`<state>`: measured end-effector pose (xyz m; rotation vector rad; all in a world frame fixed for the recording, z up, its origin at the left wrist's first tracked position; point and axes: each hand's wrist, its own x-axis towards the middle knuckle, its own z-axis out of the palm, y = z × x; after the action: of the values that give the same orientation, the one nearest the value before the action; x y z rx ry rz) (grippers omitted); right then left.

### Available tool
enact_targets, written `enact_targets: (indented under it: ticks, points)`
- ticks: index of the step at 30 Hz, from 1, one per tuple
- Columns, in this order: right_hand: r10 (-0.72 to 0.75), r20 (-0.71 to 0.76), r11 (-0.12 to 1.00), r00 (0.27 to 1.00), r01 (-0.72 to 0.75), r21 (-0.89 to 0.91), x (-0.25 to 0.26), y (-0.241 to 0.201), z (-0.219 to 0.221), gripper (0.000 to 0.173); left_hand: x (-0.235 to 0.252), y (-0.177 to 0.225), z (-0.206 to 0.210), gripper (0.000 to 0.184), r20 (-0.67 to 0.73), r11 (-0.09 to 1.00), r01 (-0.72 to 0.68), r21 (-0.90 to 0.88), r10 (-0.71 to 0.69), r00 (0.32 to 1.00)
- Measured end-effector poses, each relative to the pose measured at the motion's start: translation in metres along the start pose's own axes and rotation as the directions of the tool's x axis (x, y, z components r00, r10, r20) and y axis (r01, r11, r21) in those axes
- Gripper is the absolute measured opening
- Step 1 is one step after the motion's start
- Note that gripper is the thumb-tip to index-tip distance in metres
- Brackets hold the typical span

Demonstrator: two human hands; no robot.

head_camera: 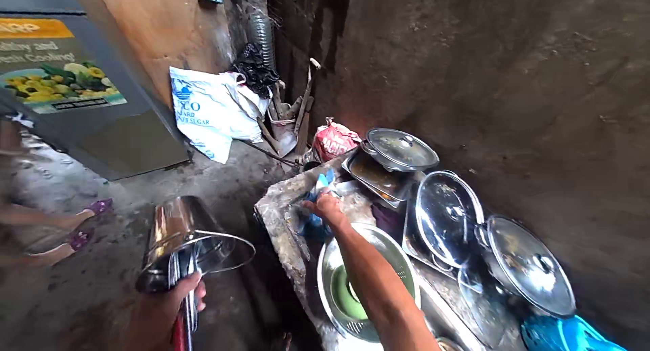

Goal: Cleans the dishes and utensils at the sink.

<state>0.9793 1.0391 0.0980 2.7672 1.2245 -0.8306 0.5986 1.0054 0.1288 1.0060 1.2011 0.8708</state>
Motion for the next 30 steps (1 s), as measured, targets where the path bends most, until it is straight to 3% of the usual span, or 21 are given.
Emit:
enact_targets:
  ticks: [1,3,7,9,11,13,16,19,22,26,30]
  points:
    - [0.029,-0.001,1.000,1.000,-0.029,-0.013,0.010,-0.004,0.009,0.109,-0.002,-0.001,-0.008,0.009,-0.030,0.999,0.032,0.004,-0.032,0.999]
    - [0.055,-0.005,0.998,0.998,-0.055,-0.042,0.023,-0.007,0.021,0.106,-0.004,-0.005,-0.022,0.009,-0.067,0.996,0.085,-0.006,-0.085,0.994]
    - [-0.003,0.004,0.996,1.000,0.003,-0.094,0.030,-0.004,0.003,0.070,-0.003,-0.008,-0.030,0.007,-0.087,0.986,0.164,-0.043,-0.167,0.982]
    - [-0.047,-0.100,0.995,0.994,0.038,-0.089,0.028,-0.003,-0.024,0.061,0.001,-0.008,-0.028,0.006,-0.062,0.978,0.202,-0.048,-0.205,0.977]
    - [-0.107,-0.322,0.994,0.941,0.091,-0.065,0.031,0.000,-0.047,0.058,0.006,-0.008,-0.021,0.007,-0.001,0.971,0.236,-0.031,-0.236,0.972]
    - [-0.126,-0.465,0.992,0.877,0.104,-0.072,0.043,0.006,-0.064,0.065,0.009,-0.007,-0.010,0.008,0.085,0.973,0.233,-0.001,-0.232,0.969]
    - [-0.068,-0.447,0.997,0.892,0.071,-0.009,0.044,0.018,-0.084,0.079,0.023,0.003,0.012,0.010,0.208,0.973,0.221,0.059,-0.229,0.951]
    - [-0.126,-0.424,0.984,0.897,0.168,0.062,0.013,0.041,-0.087,0.061,0.054,0.012,0.030,0.017,0.381,0.951,0.255,0.175,-0.304,0.873]
    - [-0.219,-0.431,0.945,0.875,0.300,0.129,-0.035,0.081,-0.080,0.049,0.092,0.038,0.059,0.023,0.467,0.874,0.237,0.423,-0.435,0.770]
    - [-0.192,-0.428,0.874,0.883,0.352,0.334,-0.108,0.153,-0.062,0.045,0.135,0.067,0.115,0.025,0.507,0.700,0.046,0.713,-0.558,0.657]
    - [-0.016,-0.487,0.787,0.874,0.311,0.533,-0.186,0.226,-0.022,0.044,0.170,0.080,0.177,0.019,0.546,0.528,-0.193,0.827,-0.671,0.502]
